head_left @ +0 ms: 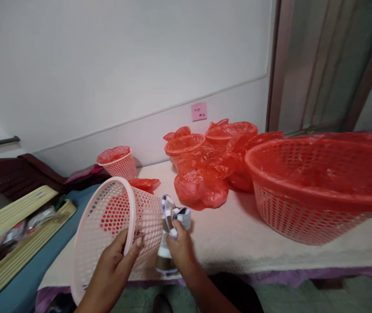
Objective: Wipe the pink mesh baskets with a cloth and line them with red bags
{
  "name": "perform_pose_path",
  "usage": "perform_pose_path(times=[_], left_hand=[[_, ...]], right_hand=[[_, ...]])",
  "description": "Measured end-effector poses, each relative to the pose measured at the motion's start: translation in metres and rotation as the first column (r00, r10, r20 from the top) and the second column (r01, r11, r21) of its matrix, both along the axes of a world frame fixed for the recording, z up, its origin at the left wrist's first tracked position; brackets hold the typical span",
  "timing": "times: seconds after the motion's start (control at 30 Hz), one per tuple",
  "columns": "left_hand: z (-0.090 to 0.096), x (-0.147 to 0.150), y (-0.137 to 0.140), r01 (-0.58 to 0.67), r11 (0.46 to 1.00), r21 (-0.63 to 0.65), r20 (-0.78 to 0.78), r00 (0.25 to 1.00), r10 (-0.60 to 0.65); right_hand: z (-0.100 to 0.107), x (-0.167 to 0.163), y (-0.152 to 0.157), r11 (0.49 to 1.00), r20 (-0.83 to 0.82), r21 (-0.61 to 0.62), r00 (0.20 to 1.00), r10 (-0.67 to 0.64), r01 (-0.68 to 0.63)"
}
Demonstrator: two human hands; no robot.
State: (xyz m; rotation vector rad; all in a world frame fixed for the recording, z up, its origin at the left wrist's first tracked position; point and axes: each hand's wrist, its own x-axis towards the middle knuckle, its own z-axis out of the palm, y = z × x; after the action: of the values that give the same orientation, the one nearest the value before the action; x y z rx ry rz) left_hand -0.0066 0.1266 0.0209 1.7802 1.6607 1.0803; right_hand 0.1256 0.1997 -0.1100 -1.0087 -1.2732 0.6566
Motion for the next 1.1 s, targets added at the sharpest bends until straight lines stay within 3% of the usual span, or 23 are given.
perform_pose_path(times=[0.17,0.3,0.53,0.73,0.93,1.0,1.1], left_hand=[[0.006,0.013,0.012,-0.028,1.0,-0.002,0.08,0.996,0.028],[0.008,0.02,0.019,-0.074,0.99,-0.118,0.183,0.979,0.095],[0.004,0.037,0.029,-0.162,0.976,-0.148,0.237,0.952,0.194],[0.001,0.05,0.027,0.022,0.984,-0.178,0.353,0.935,0.043],[-0.019,0.034,0.01,0.286,0.942,-0.177,0.038,0.958,-0.283],[-0.036,0.014,0.003,0.342,0.917,-0.204,-0.158,0.913,-0.375],[-0.06,-0.018,-0.003,0.328,0.926,-0.188,-0.553,0.744,-0.376]], right_hand=[[0.021,-0.023,-0.05,0.964,0.053,0.14,0.974,0.22,-0.225],[0.026,-0.033,-0.068,0.938,-0.018,0.221,0.961,0.277,-0.267],[0.032,-0.028,-0.065,0.957,-0.07,0.086,0.956,0.283,-0.277],[0.041,-0.024,-0.065,0.971,-0.23,0.02,0.944,0.236,-0.237],[0.034,-0.007,-0.039,0.954,-0.417,-0.123,0.887,0.199,-0.272],[0.03,0.006,-0.025,0.956,-0.46,-0.161,0.876,0.145,-0.243],[0.026,0.022,-0.01,0.961,-0.472,-0.144,0.87,0.142,-0.236]])
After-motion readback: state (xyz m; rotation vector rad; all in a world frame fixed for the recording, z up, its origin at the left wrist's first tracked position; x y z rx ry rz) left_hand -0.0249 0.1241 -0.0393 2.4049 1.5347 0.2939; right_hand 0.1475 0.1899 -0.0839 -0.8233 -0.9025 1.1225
